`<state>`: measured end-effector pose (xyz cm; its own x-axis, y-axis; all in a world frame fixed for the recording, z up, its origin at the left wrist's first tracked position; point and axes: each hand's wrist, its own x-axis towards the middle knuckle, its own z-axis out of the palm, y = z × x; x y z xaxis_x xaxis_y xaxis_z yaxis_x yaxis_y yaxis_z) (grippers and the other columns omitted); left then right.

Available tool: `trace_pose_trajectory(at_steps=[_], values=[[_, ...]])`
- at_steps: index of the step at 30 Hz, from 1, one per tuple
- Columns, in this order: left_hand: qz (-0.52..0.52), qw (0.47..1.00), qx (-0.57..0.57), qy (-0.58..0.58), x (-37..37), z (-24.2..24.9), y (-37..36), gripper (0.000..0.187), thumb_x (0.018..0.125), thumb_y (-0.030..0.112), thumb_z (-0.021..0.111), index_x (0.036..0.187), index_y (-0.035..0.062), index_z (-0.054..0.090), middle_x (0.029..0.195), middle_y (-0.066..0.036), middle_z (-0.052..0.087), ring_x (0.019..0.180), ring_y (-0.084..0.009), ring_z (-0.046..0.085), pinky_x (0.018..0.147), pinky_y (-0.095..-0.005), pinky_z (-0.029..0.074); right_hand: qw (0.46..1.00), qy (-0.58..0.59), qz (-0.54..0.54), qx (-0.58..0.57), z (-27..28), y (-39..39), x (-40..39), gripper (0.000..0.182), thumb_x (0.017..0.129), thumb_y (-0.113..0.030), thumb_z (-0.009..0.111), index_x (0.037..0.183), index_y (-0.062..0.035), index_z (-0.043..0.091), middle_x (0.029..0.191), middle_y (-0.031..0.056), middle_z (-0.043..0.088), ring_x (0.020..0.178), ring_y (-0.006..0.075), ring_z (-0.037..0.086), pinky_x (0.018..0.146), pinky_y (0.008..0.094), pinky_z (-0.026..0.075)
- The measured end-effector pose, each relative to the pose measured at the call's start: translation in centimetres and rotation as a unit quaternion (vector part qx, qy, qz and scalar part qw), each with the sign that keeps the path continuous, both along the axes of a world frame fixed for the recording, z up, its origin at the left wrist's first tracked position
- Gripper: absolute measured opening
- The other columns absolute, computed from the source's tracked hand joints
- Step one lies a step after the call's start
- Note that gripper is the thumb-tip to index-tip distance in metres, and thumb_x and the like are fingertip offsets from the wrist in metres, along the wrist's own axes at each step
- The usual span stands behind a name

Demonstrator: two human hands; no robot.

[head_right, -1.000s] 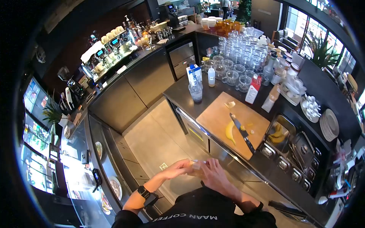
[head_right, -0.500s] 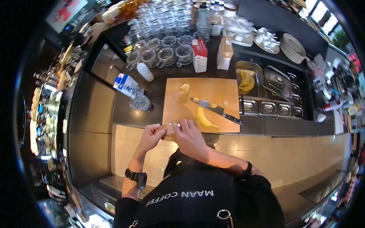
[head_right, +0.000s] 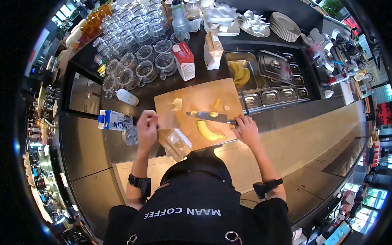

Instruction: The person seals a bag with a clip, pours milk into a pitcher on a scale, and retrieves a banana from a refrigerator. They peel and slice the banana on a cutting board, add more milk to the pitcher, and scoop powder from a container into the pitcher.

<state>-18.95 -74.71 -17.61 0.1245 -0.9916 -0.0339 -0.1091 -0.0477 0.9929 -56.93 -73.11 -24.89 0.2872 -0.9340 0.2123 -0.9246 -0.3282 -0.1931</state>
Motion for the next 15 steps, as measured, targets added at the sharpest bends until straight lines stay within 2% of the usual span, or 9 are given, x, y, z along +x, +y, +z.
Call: trace_pose_trajectory(at_steps=[1,3,4,5,6,7,9,12,15], values=[[-0.035,0.998,0.054,-0.022,0.8,0.7,-0.3,0.015,0.100,0.018,0.058,0.105,0.0040,0.056,0.069,-0.001,0.057,0.065,-0.0046,0.054,0.058,-0.0216,0.043,0.999,0.010,0.023,0.038,-1.2,0.1,-0.7,0.037,0.082,-0.022,0.068,0.114,-0.0075,0.058,0.116,0.0091,0.059,0.105,0.0310,0.056,0.086,0.0411,0.047],[-0.027,0.998,-0.033,-0.045,-0.3,1.1,0.2,0.017,0.102,0.017,0.054,0.111,0.0035,0.054,0.084,-0.004,0.059,0.076,-0.0077,0.057,0.065,-0.0232,0.046,0.994,0.003,0.084,0.072,-1.4,0.1,-1.1,0.029,0.090,-0.020,0.062,0.115,-0.0070,0.057,0.116,0.0115,0.059,0.101,0.0323,0.061,0.081,0.0423,0.050],[-0.020,0.995,-0.078,-0.057,-0.7,1.1,0.5,0.018,0.102,0.017,0.052,0.113,0.0033,0.053,0.091,-0.005,0.060,0.081,-0.0092,0.058,0.069,-0.0240,0.048,0.991,-0.018,0.060,0.116,-1.4,0.2,-1.0,0.028,0.091,-0.021,0.060,0.116,-0.0065,0.056,0.114,0.0126,0.060,0.098,0.0340,0.062,0.079,0.0436,0.051],[-0.005,0.999,-0.037,0.003,-1.0,0.6,1.2,0.027,0.101,0.016,0.053,0.123,0.0006,0.049,0.108,-0.009,0.057,0.092,-0.0138,0.058,0.083,-0.0262,0.048,0.986,-0.041,0.036,0.160,-0.5,0.5,-0.3,0.028,0.093,-0.021,0.059,0.116,-0.0060,0.056,0.112,0.0137,0.060,0.094,0.0357,0.063,0.076,0.0449,0.051],[0.013,0.999,-0.041,-0.008,-1.2,0.0,1.8,0.029,0.101,0.016,0.054,0.125,0.0004,0.048,0.110,-0.009,0.056,0.092,-0.0145,0.058,0.084,-0.0267,0.048,0.977,-0.065,0.011,0.203,0.2,0.9,0.2,0.027,0.095,-0.021,0.057,0.116,-0.0055,0.056,0.110,0.0148,0.061,0.091,0.0374,0.064,0.074,0.0463,0.052],[0.029,0.998,-0.043,-0.019,-1.4,-0.8,2.3,0.032,0.100,0.015,0.055,0.127,0.0001,0.047,0.111,-0.009,0.056,0.092,-0.0151,0.058,0.085,-0.0272,0.048,0.976,-0.117,0.020,0.185,0.6,1.1,0.4,0.027,0.097,-0.022,0.054,0.117,-0.0039,0.054,0.103,0.0180,0.063,0.084,0.0404,0.064,0.070,0.0489,0.052],[0.043,0.996,-0.065,-0.053,-1.8,-1.9,3.1,0.033,0.098,0.014,0.058,0.126,-0.0013,0.049,0.111,-0.010,0.059,0.096,-0.0158,0.059,0.088,-0.0280,0.048,0.977,-0.141,0.023,0.156,-0.9,1.7,0.4,0.026,0.097,-0.021,0.052,0.117,-0.0039,0.054,0.098,0.0188,0.064,0.085,0.0405,0.063,0.070,0.0488,0.052],[0.023,0.997,0.046,0.053,-1.6,-2.5,3.6,0.028,0.098,0.015,0.058,0.120,-0.0013,0.054,0.109,-0.010,0.062,0.100,-0.0160,0.059,0.090,-0.0285,0.048,0.976,-0.159,0.022,0.148,-1.2,2.7,0.4,0.025,0.098,-0.020,0.051,0.116,-0.0041,0.054,0.094,0.0195,0.064,0.085,0.0405,0.063,0.070,0.0488,0.052],[0.037,0.996,0.061,0.045,-1.7,-2.0,3.9,0.024,0.099,0.017,0.056,0.113,-0.0022,0.059,0.107,-0.010,0.065,0.099,-0.0141,0.060,0.090,-0.0284,0.048,0.974,-0.172,0.017,0.147,-1.0,2.5,0.6,0.025,0.098,-0.020,0.050,0.117,-0.0048,0.054,0.093,0.0195,0.065,0.085,0.0407,0.063,0.070,0.0488,0.051]])
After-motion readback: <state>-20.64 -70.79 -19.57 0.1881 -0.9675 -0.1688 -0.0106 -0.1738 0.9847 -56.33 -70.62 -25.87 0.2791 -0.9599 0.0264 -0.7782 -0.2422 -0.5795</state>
